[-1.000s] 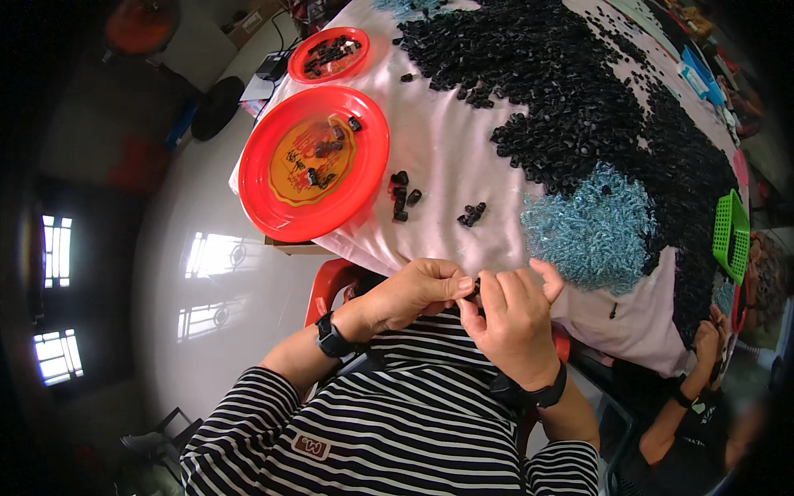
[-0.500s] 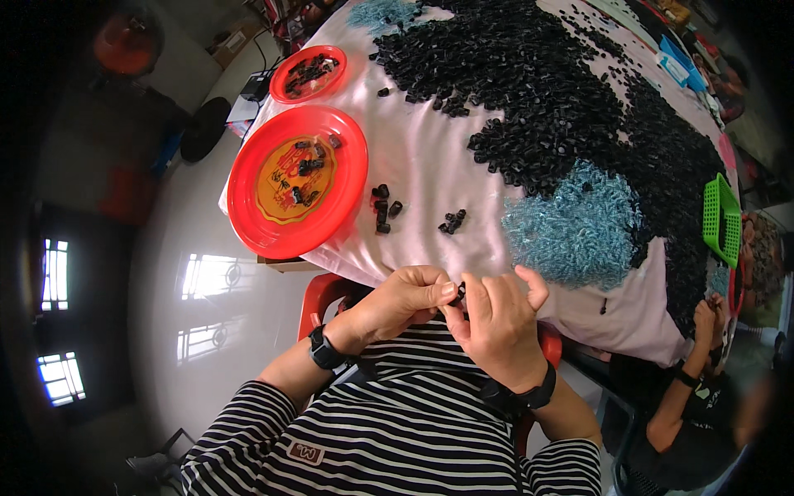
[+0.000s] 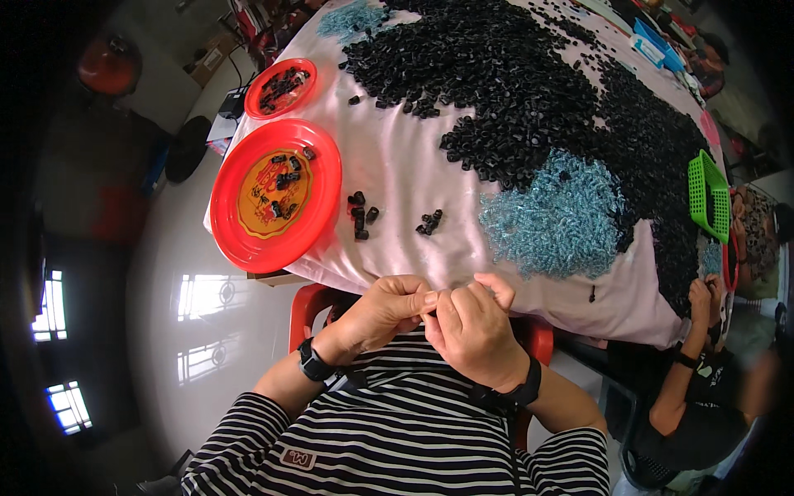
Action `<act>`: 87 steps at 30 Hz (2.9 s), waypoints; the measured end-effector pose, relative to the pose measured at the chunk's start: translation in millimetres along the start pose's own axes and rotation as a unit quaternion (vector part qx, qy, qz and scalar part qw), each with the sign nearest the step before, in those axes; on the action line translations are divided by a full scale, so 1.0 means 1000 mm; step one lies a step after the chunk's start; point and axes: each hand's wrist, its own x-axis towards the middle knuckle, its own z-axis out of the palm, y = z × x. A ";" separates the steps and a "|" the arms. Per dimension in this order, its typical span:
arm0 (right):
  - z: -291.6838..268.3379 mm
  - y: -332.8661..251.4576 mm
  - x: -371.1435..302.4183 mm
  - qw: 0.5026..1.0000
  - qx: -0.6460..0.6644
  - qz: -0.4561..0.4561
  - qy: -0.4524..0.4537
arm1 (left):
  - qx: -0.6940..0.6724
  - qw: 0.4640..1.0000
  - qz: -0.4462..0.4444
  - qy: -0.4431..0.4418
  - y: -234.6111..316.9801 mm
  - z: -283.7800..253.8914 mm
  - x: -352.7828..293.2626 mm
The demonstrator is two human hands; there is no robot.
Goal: Assembling small black plastic or rubber shoe components by hand at a table.
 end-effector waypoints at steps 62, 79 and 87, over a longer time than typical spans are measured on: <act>0.041 0.083 0.001 0.996 -0.011 0.084 0.007 | 0.016 0.998 0.046 -0.029 0.017 -0.005 -0.003; 0.037 0.079 0.002 0.994 -0.013 0.111 0.011 | -0.115 0.992 0.051 -0.010 0.021 -0.015 -0.002; 0.034 0.084 -0.007 0.992 -0.038 0.102 0.058 | 0.101 0.974 0.180 0.089 0.057 -0.022 -0.014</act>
